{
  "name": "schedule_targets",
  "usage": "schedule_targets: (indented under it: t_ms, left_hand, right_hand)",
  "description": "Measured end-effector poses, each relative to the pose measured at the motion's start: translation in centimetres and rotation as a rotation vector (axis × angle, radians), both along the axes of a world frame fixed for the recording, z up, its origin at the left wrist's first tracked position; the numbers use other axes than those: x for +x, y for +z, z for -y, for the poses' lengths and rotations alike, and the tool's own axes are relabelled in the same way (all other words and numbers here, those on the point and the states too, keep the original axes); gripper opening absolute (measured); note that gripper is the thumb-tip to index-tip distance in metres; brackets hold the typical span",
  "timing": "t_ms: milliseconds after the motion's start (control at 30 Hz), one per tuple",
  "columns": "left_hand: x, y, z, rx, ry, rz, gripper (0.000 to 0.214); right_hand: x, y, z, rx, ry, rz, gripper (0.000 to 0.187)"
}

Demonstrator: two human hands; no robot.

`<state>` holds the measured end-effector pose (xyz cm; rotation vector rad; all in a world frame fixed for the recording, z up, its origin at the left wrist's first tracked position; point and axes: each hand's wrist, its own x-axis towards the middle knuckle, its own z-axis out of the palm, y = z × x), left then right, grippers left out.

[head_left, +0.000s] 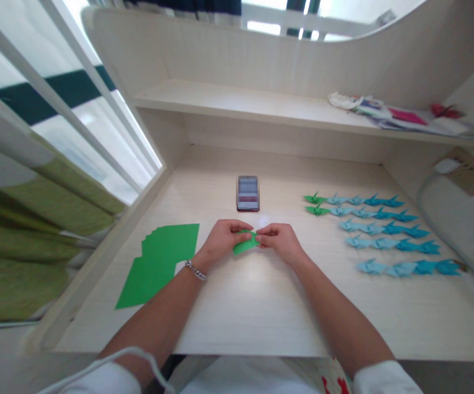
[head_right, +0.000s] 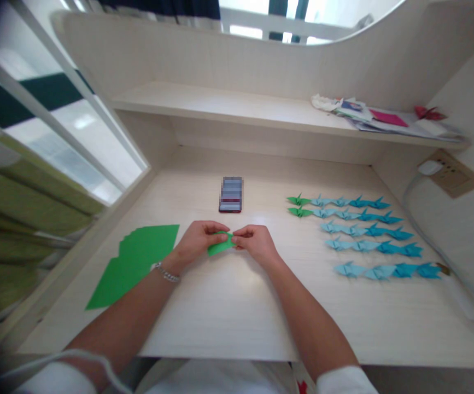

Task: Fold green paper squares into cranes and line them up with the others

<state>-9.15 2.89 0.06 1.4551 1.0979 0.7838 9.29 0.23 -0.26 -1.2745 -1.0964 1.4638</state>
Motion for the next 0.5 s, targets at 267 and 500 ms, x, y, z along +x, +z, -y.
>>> schedule_targets:
  t_ms: [267, 500]
  left_hand:
    - [0.28, 0.33, 0.15, 0.036, 0.062, -0.001, 0.027]
    - [0.17, 0.53, 0.29, 0.095, 0.02, -0.058, 0.03]
  right_hand:
    - [-0.34, 0.11, 0.17, -0.006, 0.001, -0.02, 0.035]
    - [-0.42, 0.04, 0.16, 0.027, 0.001, 0.008, 0.034]
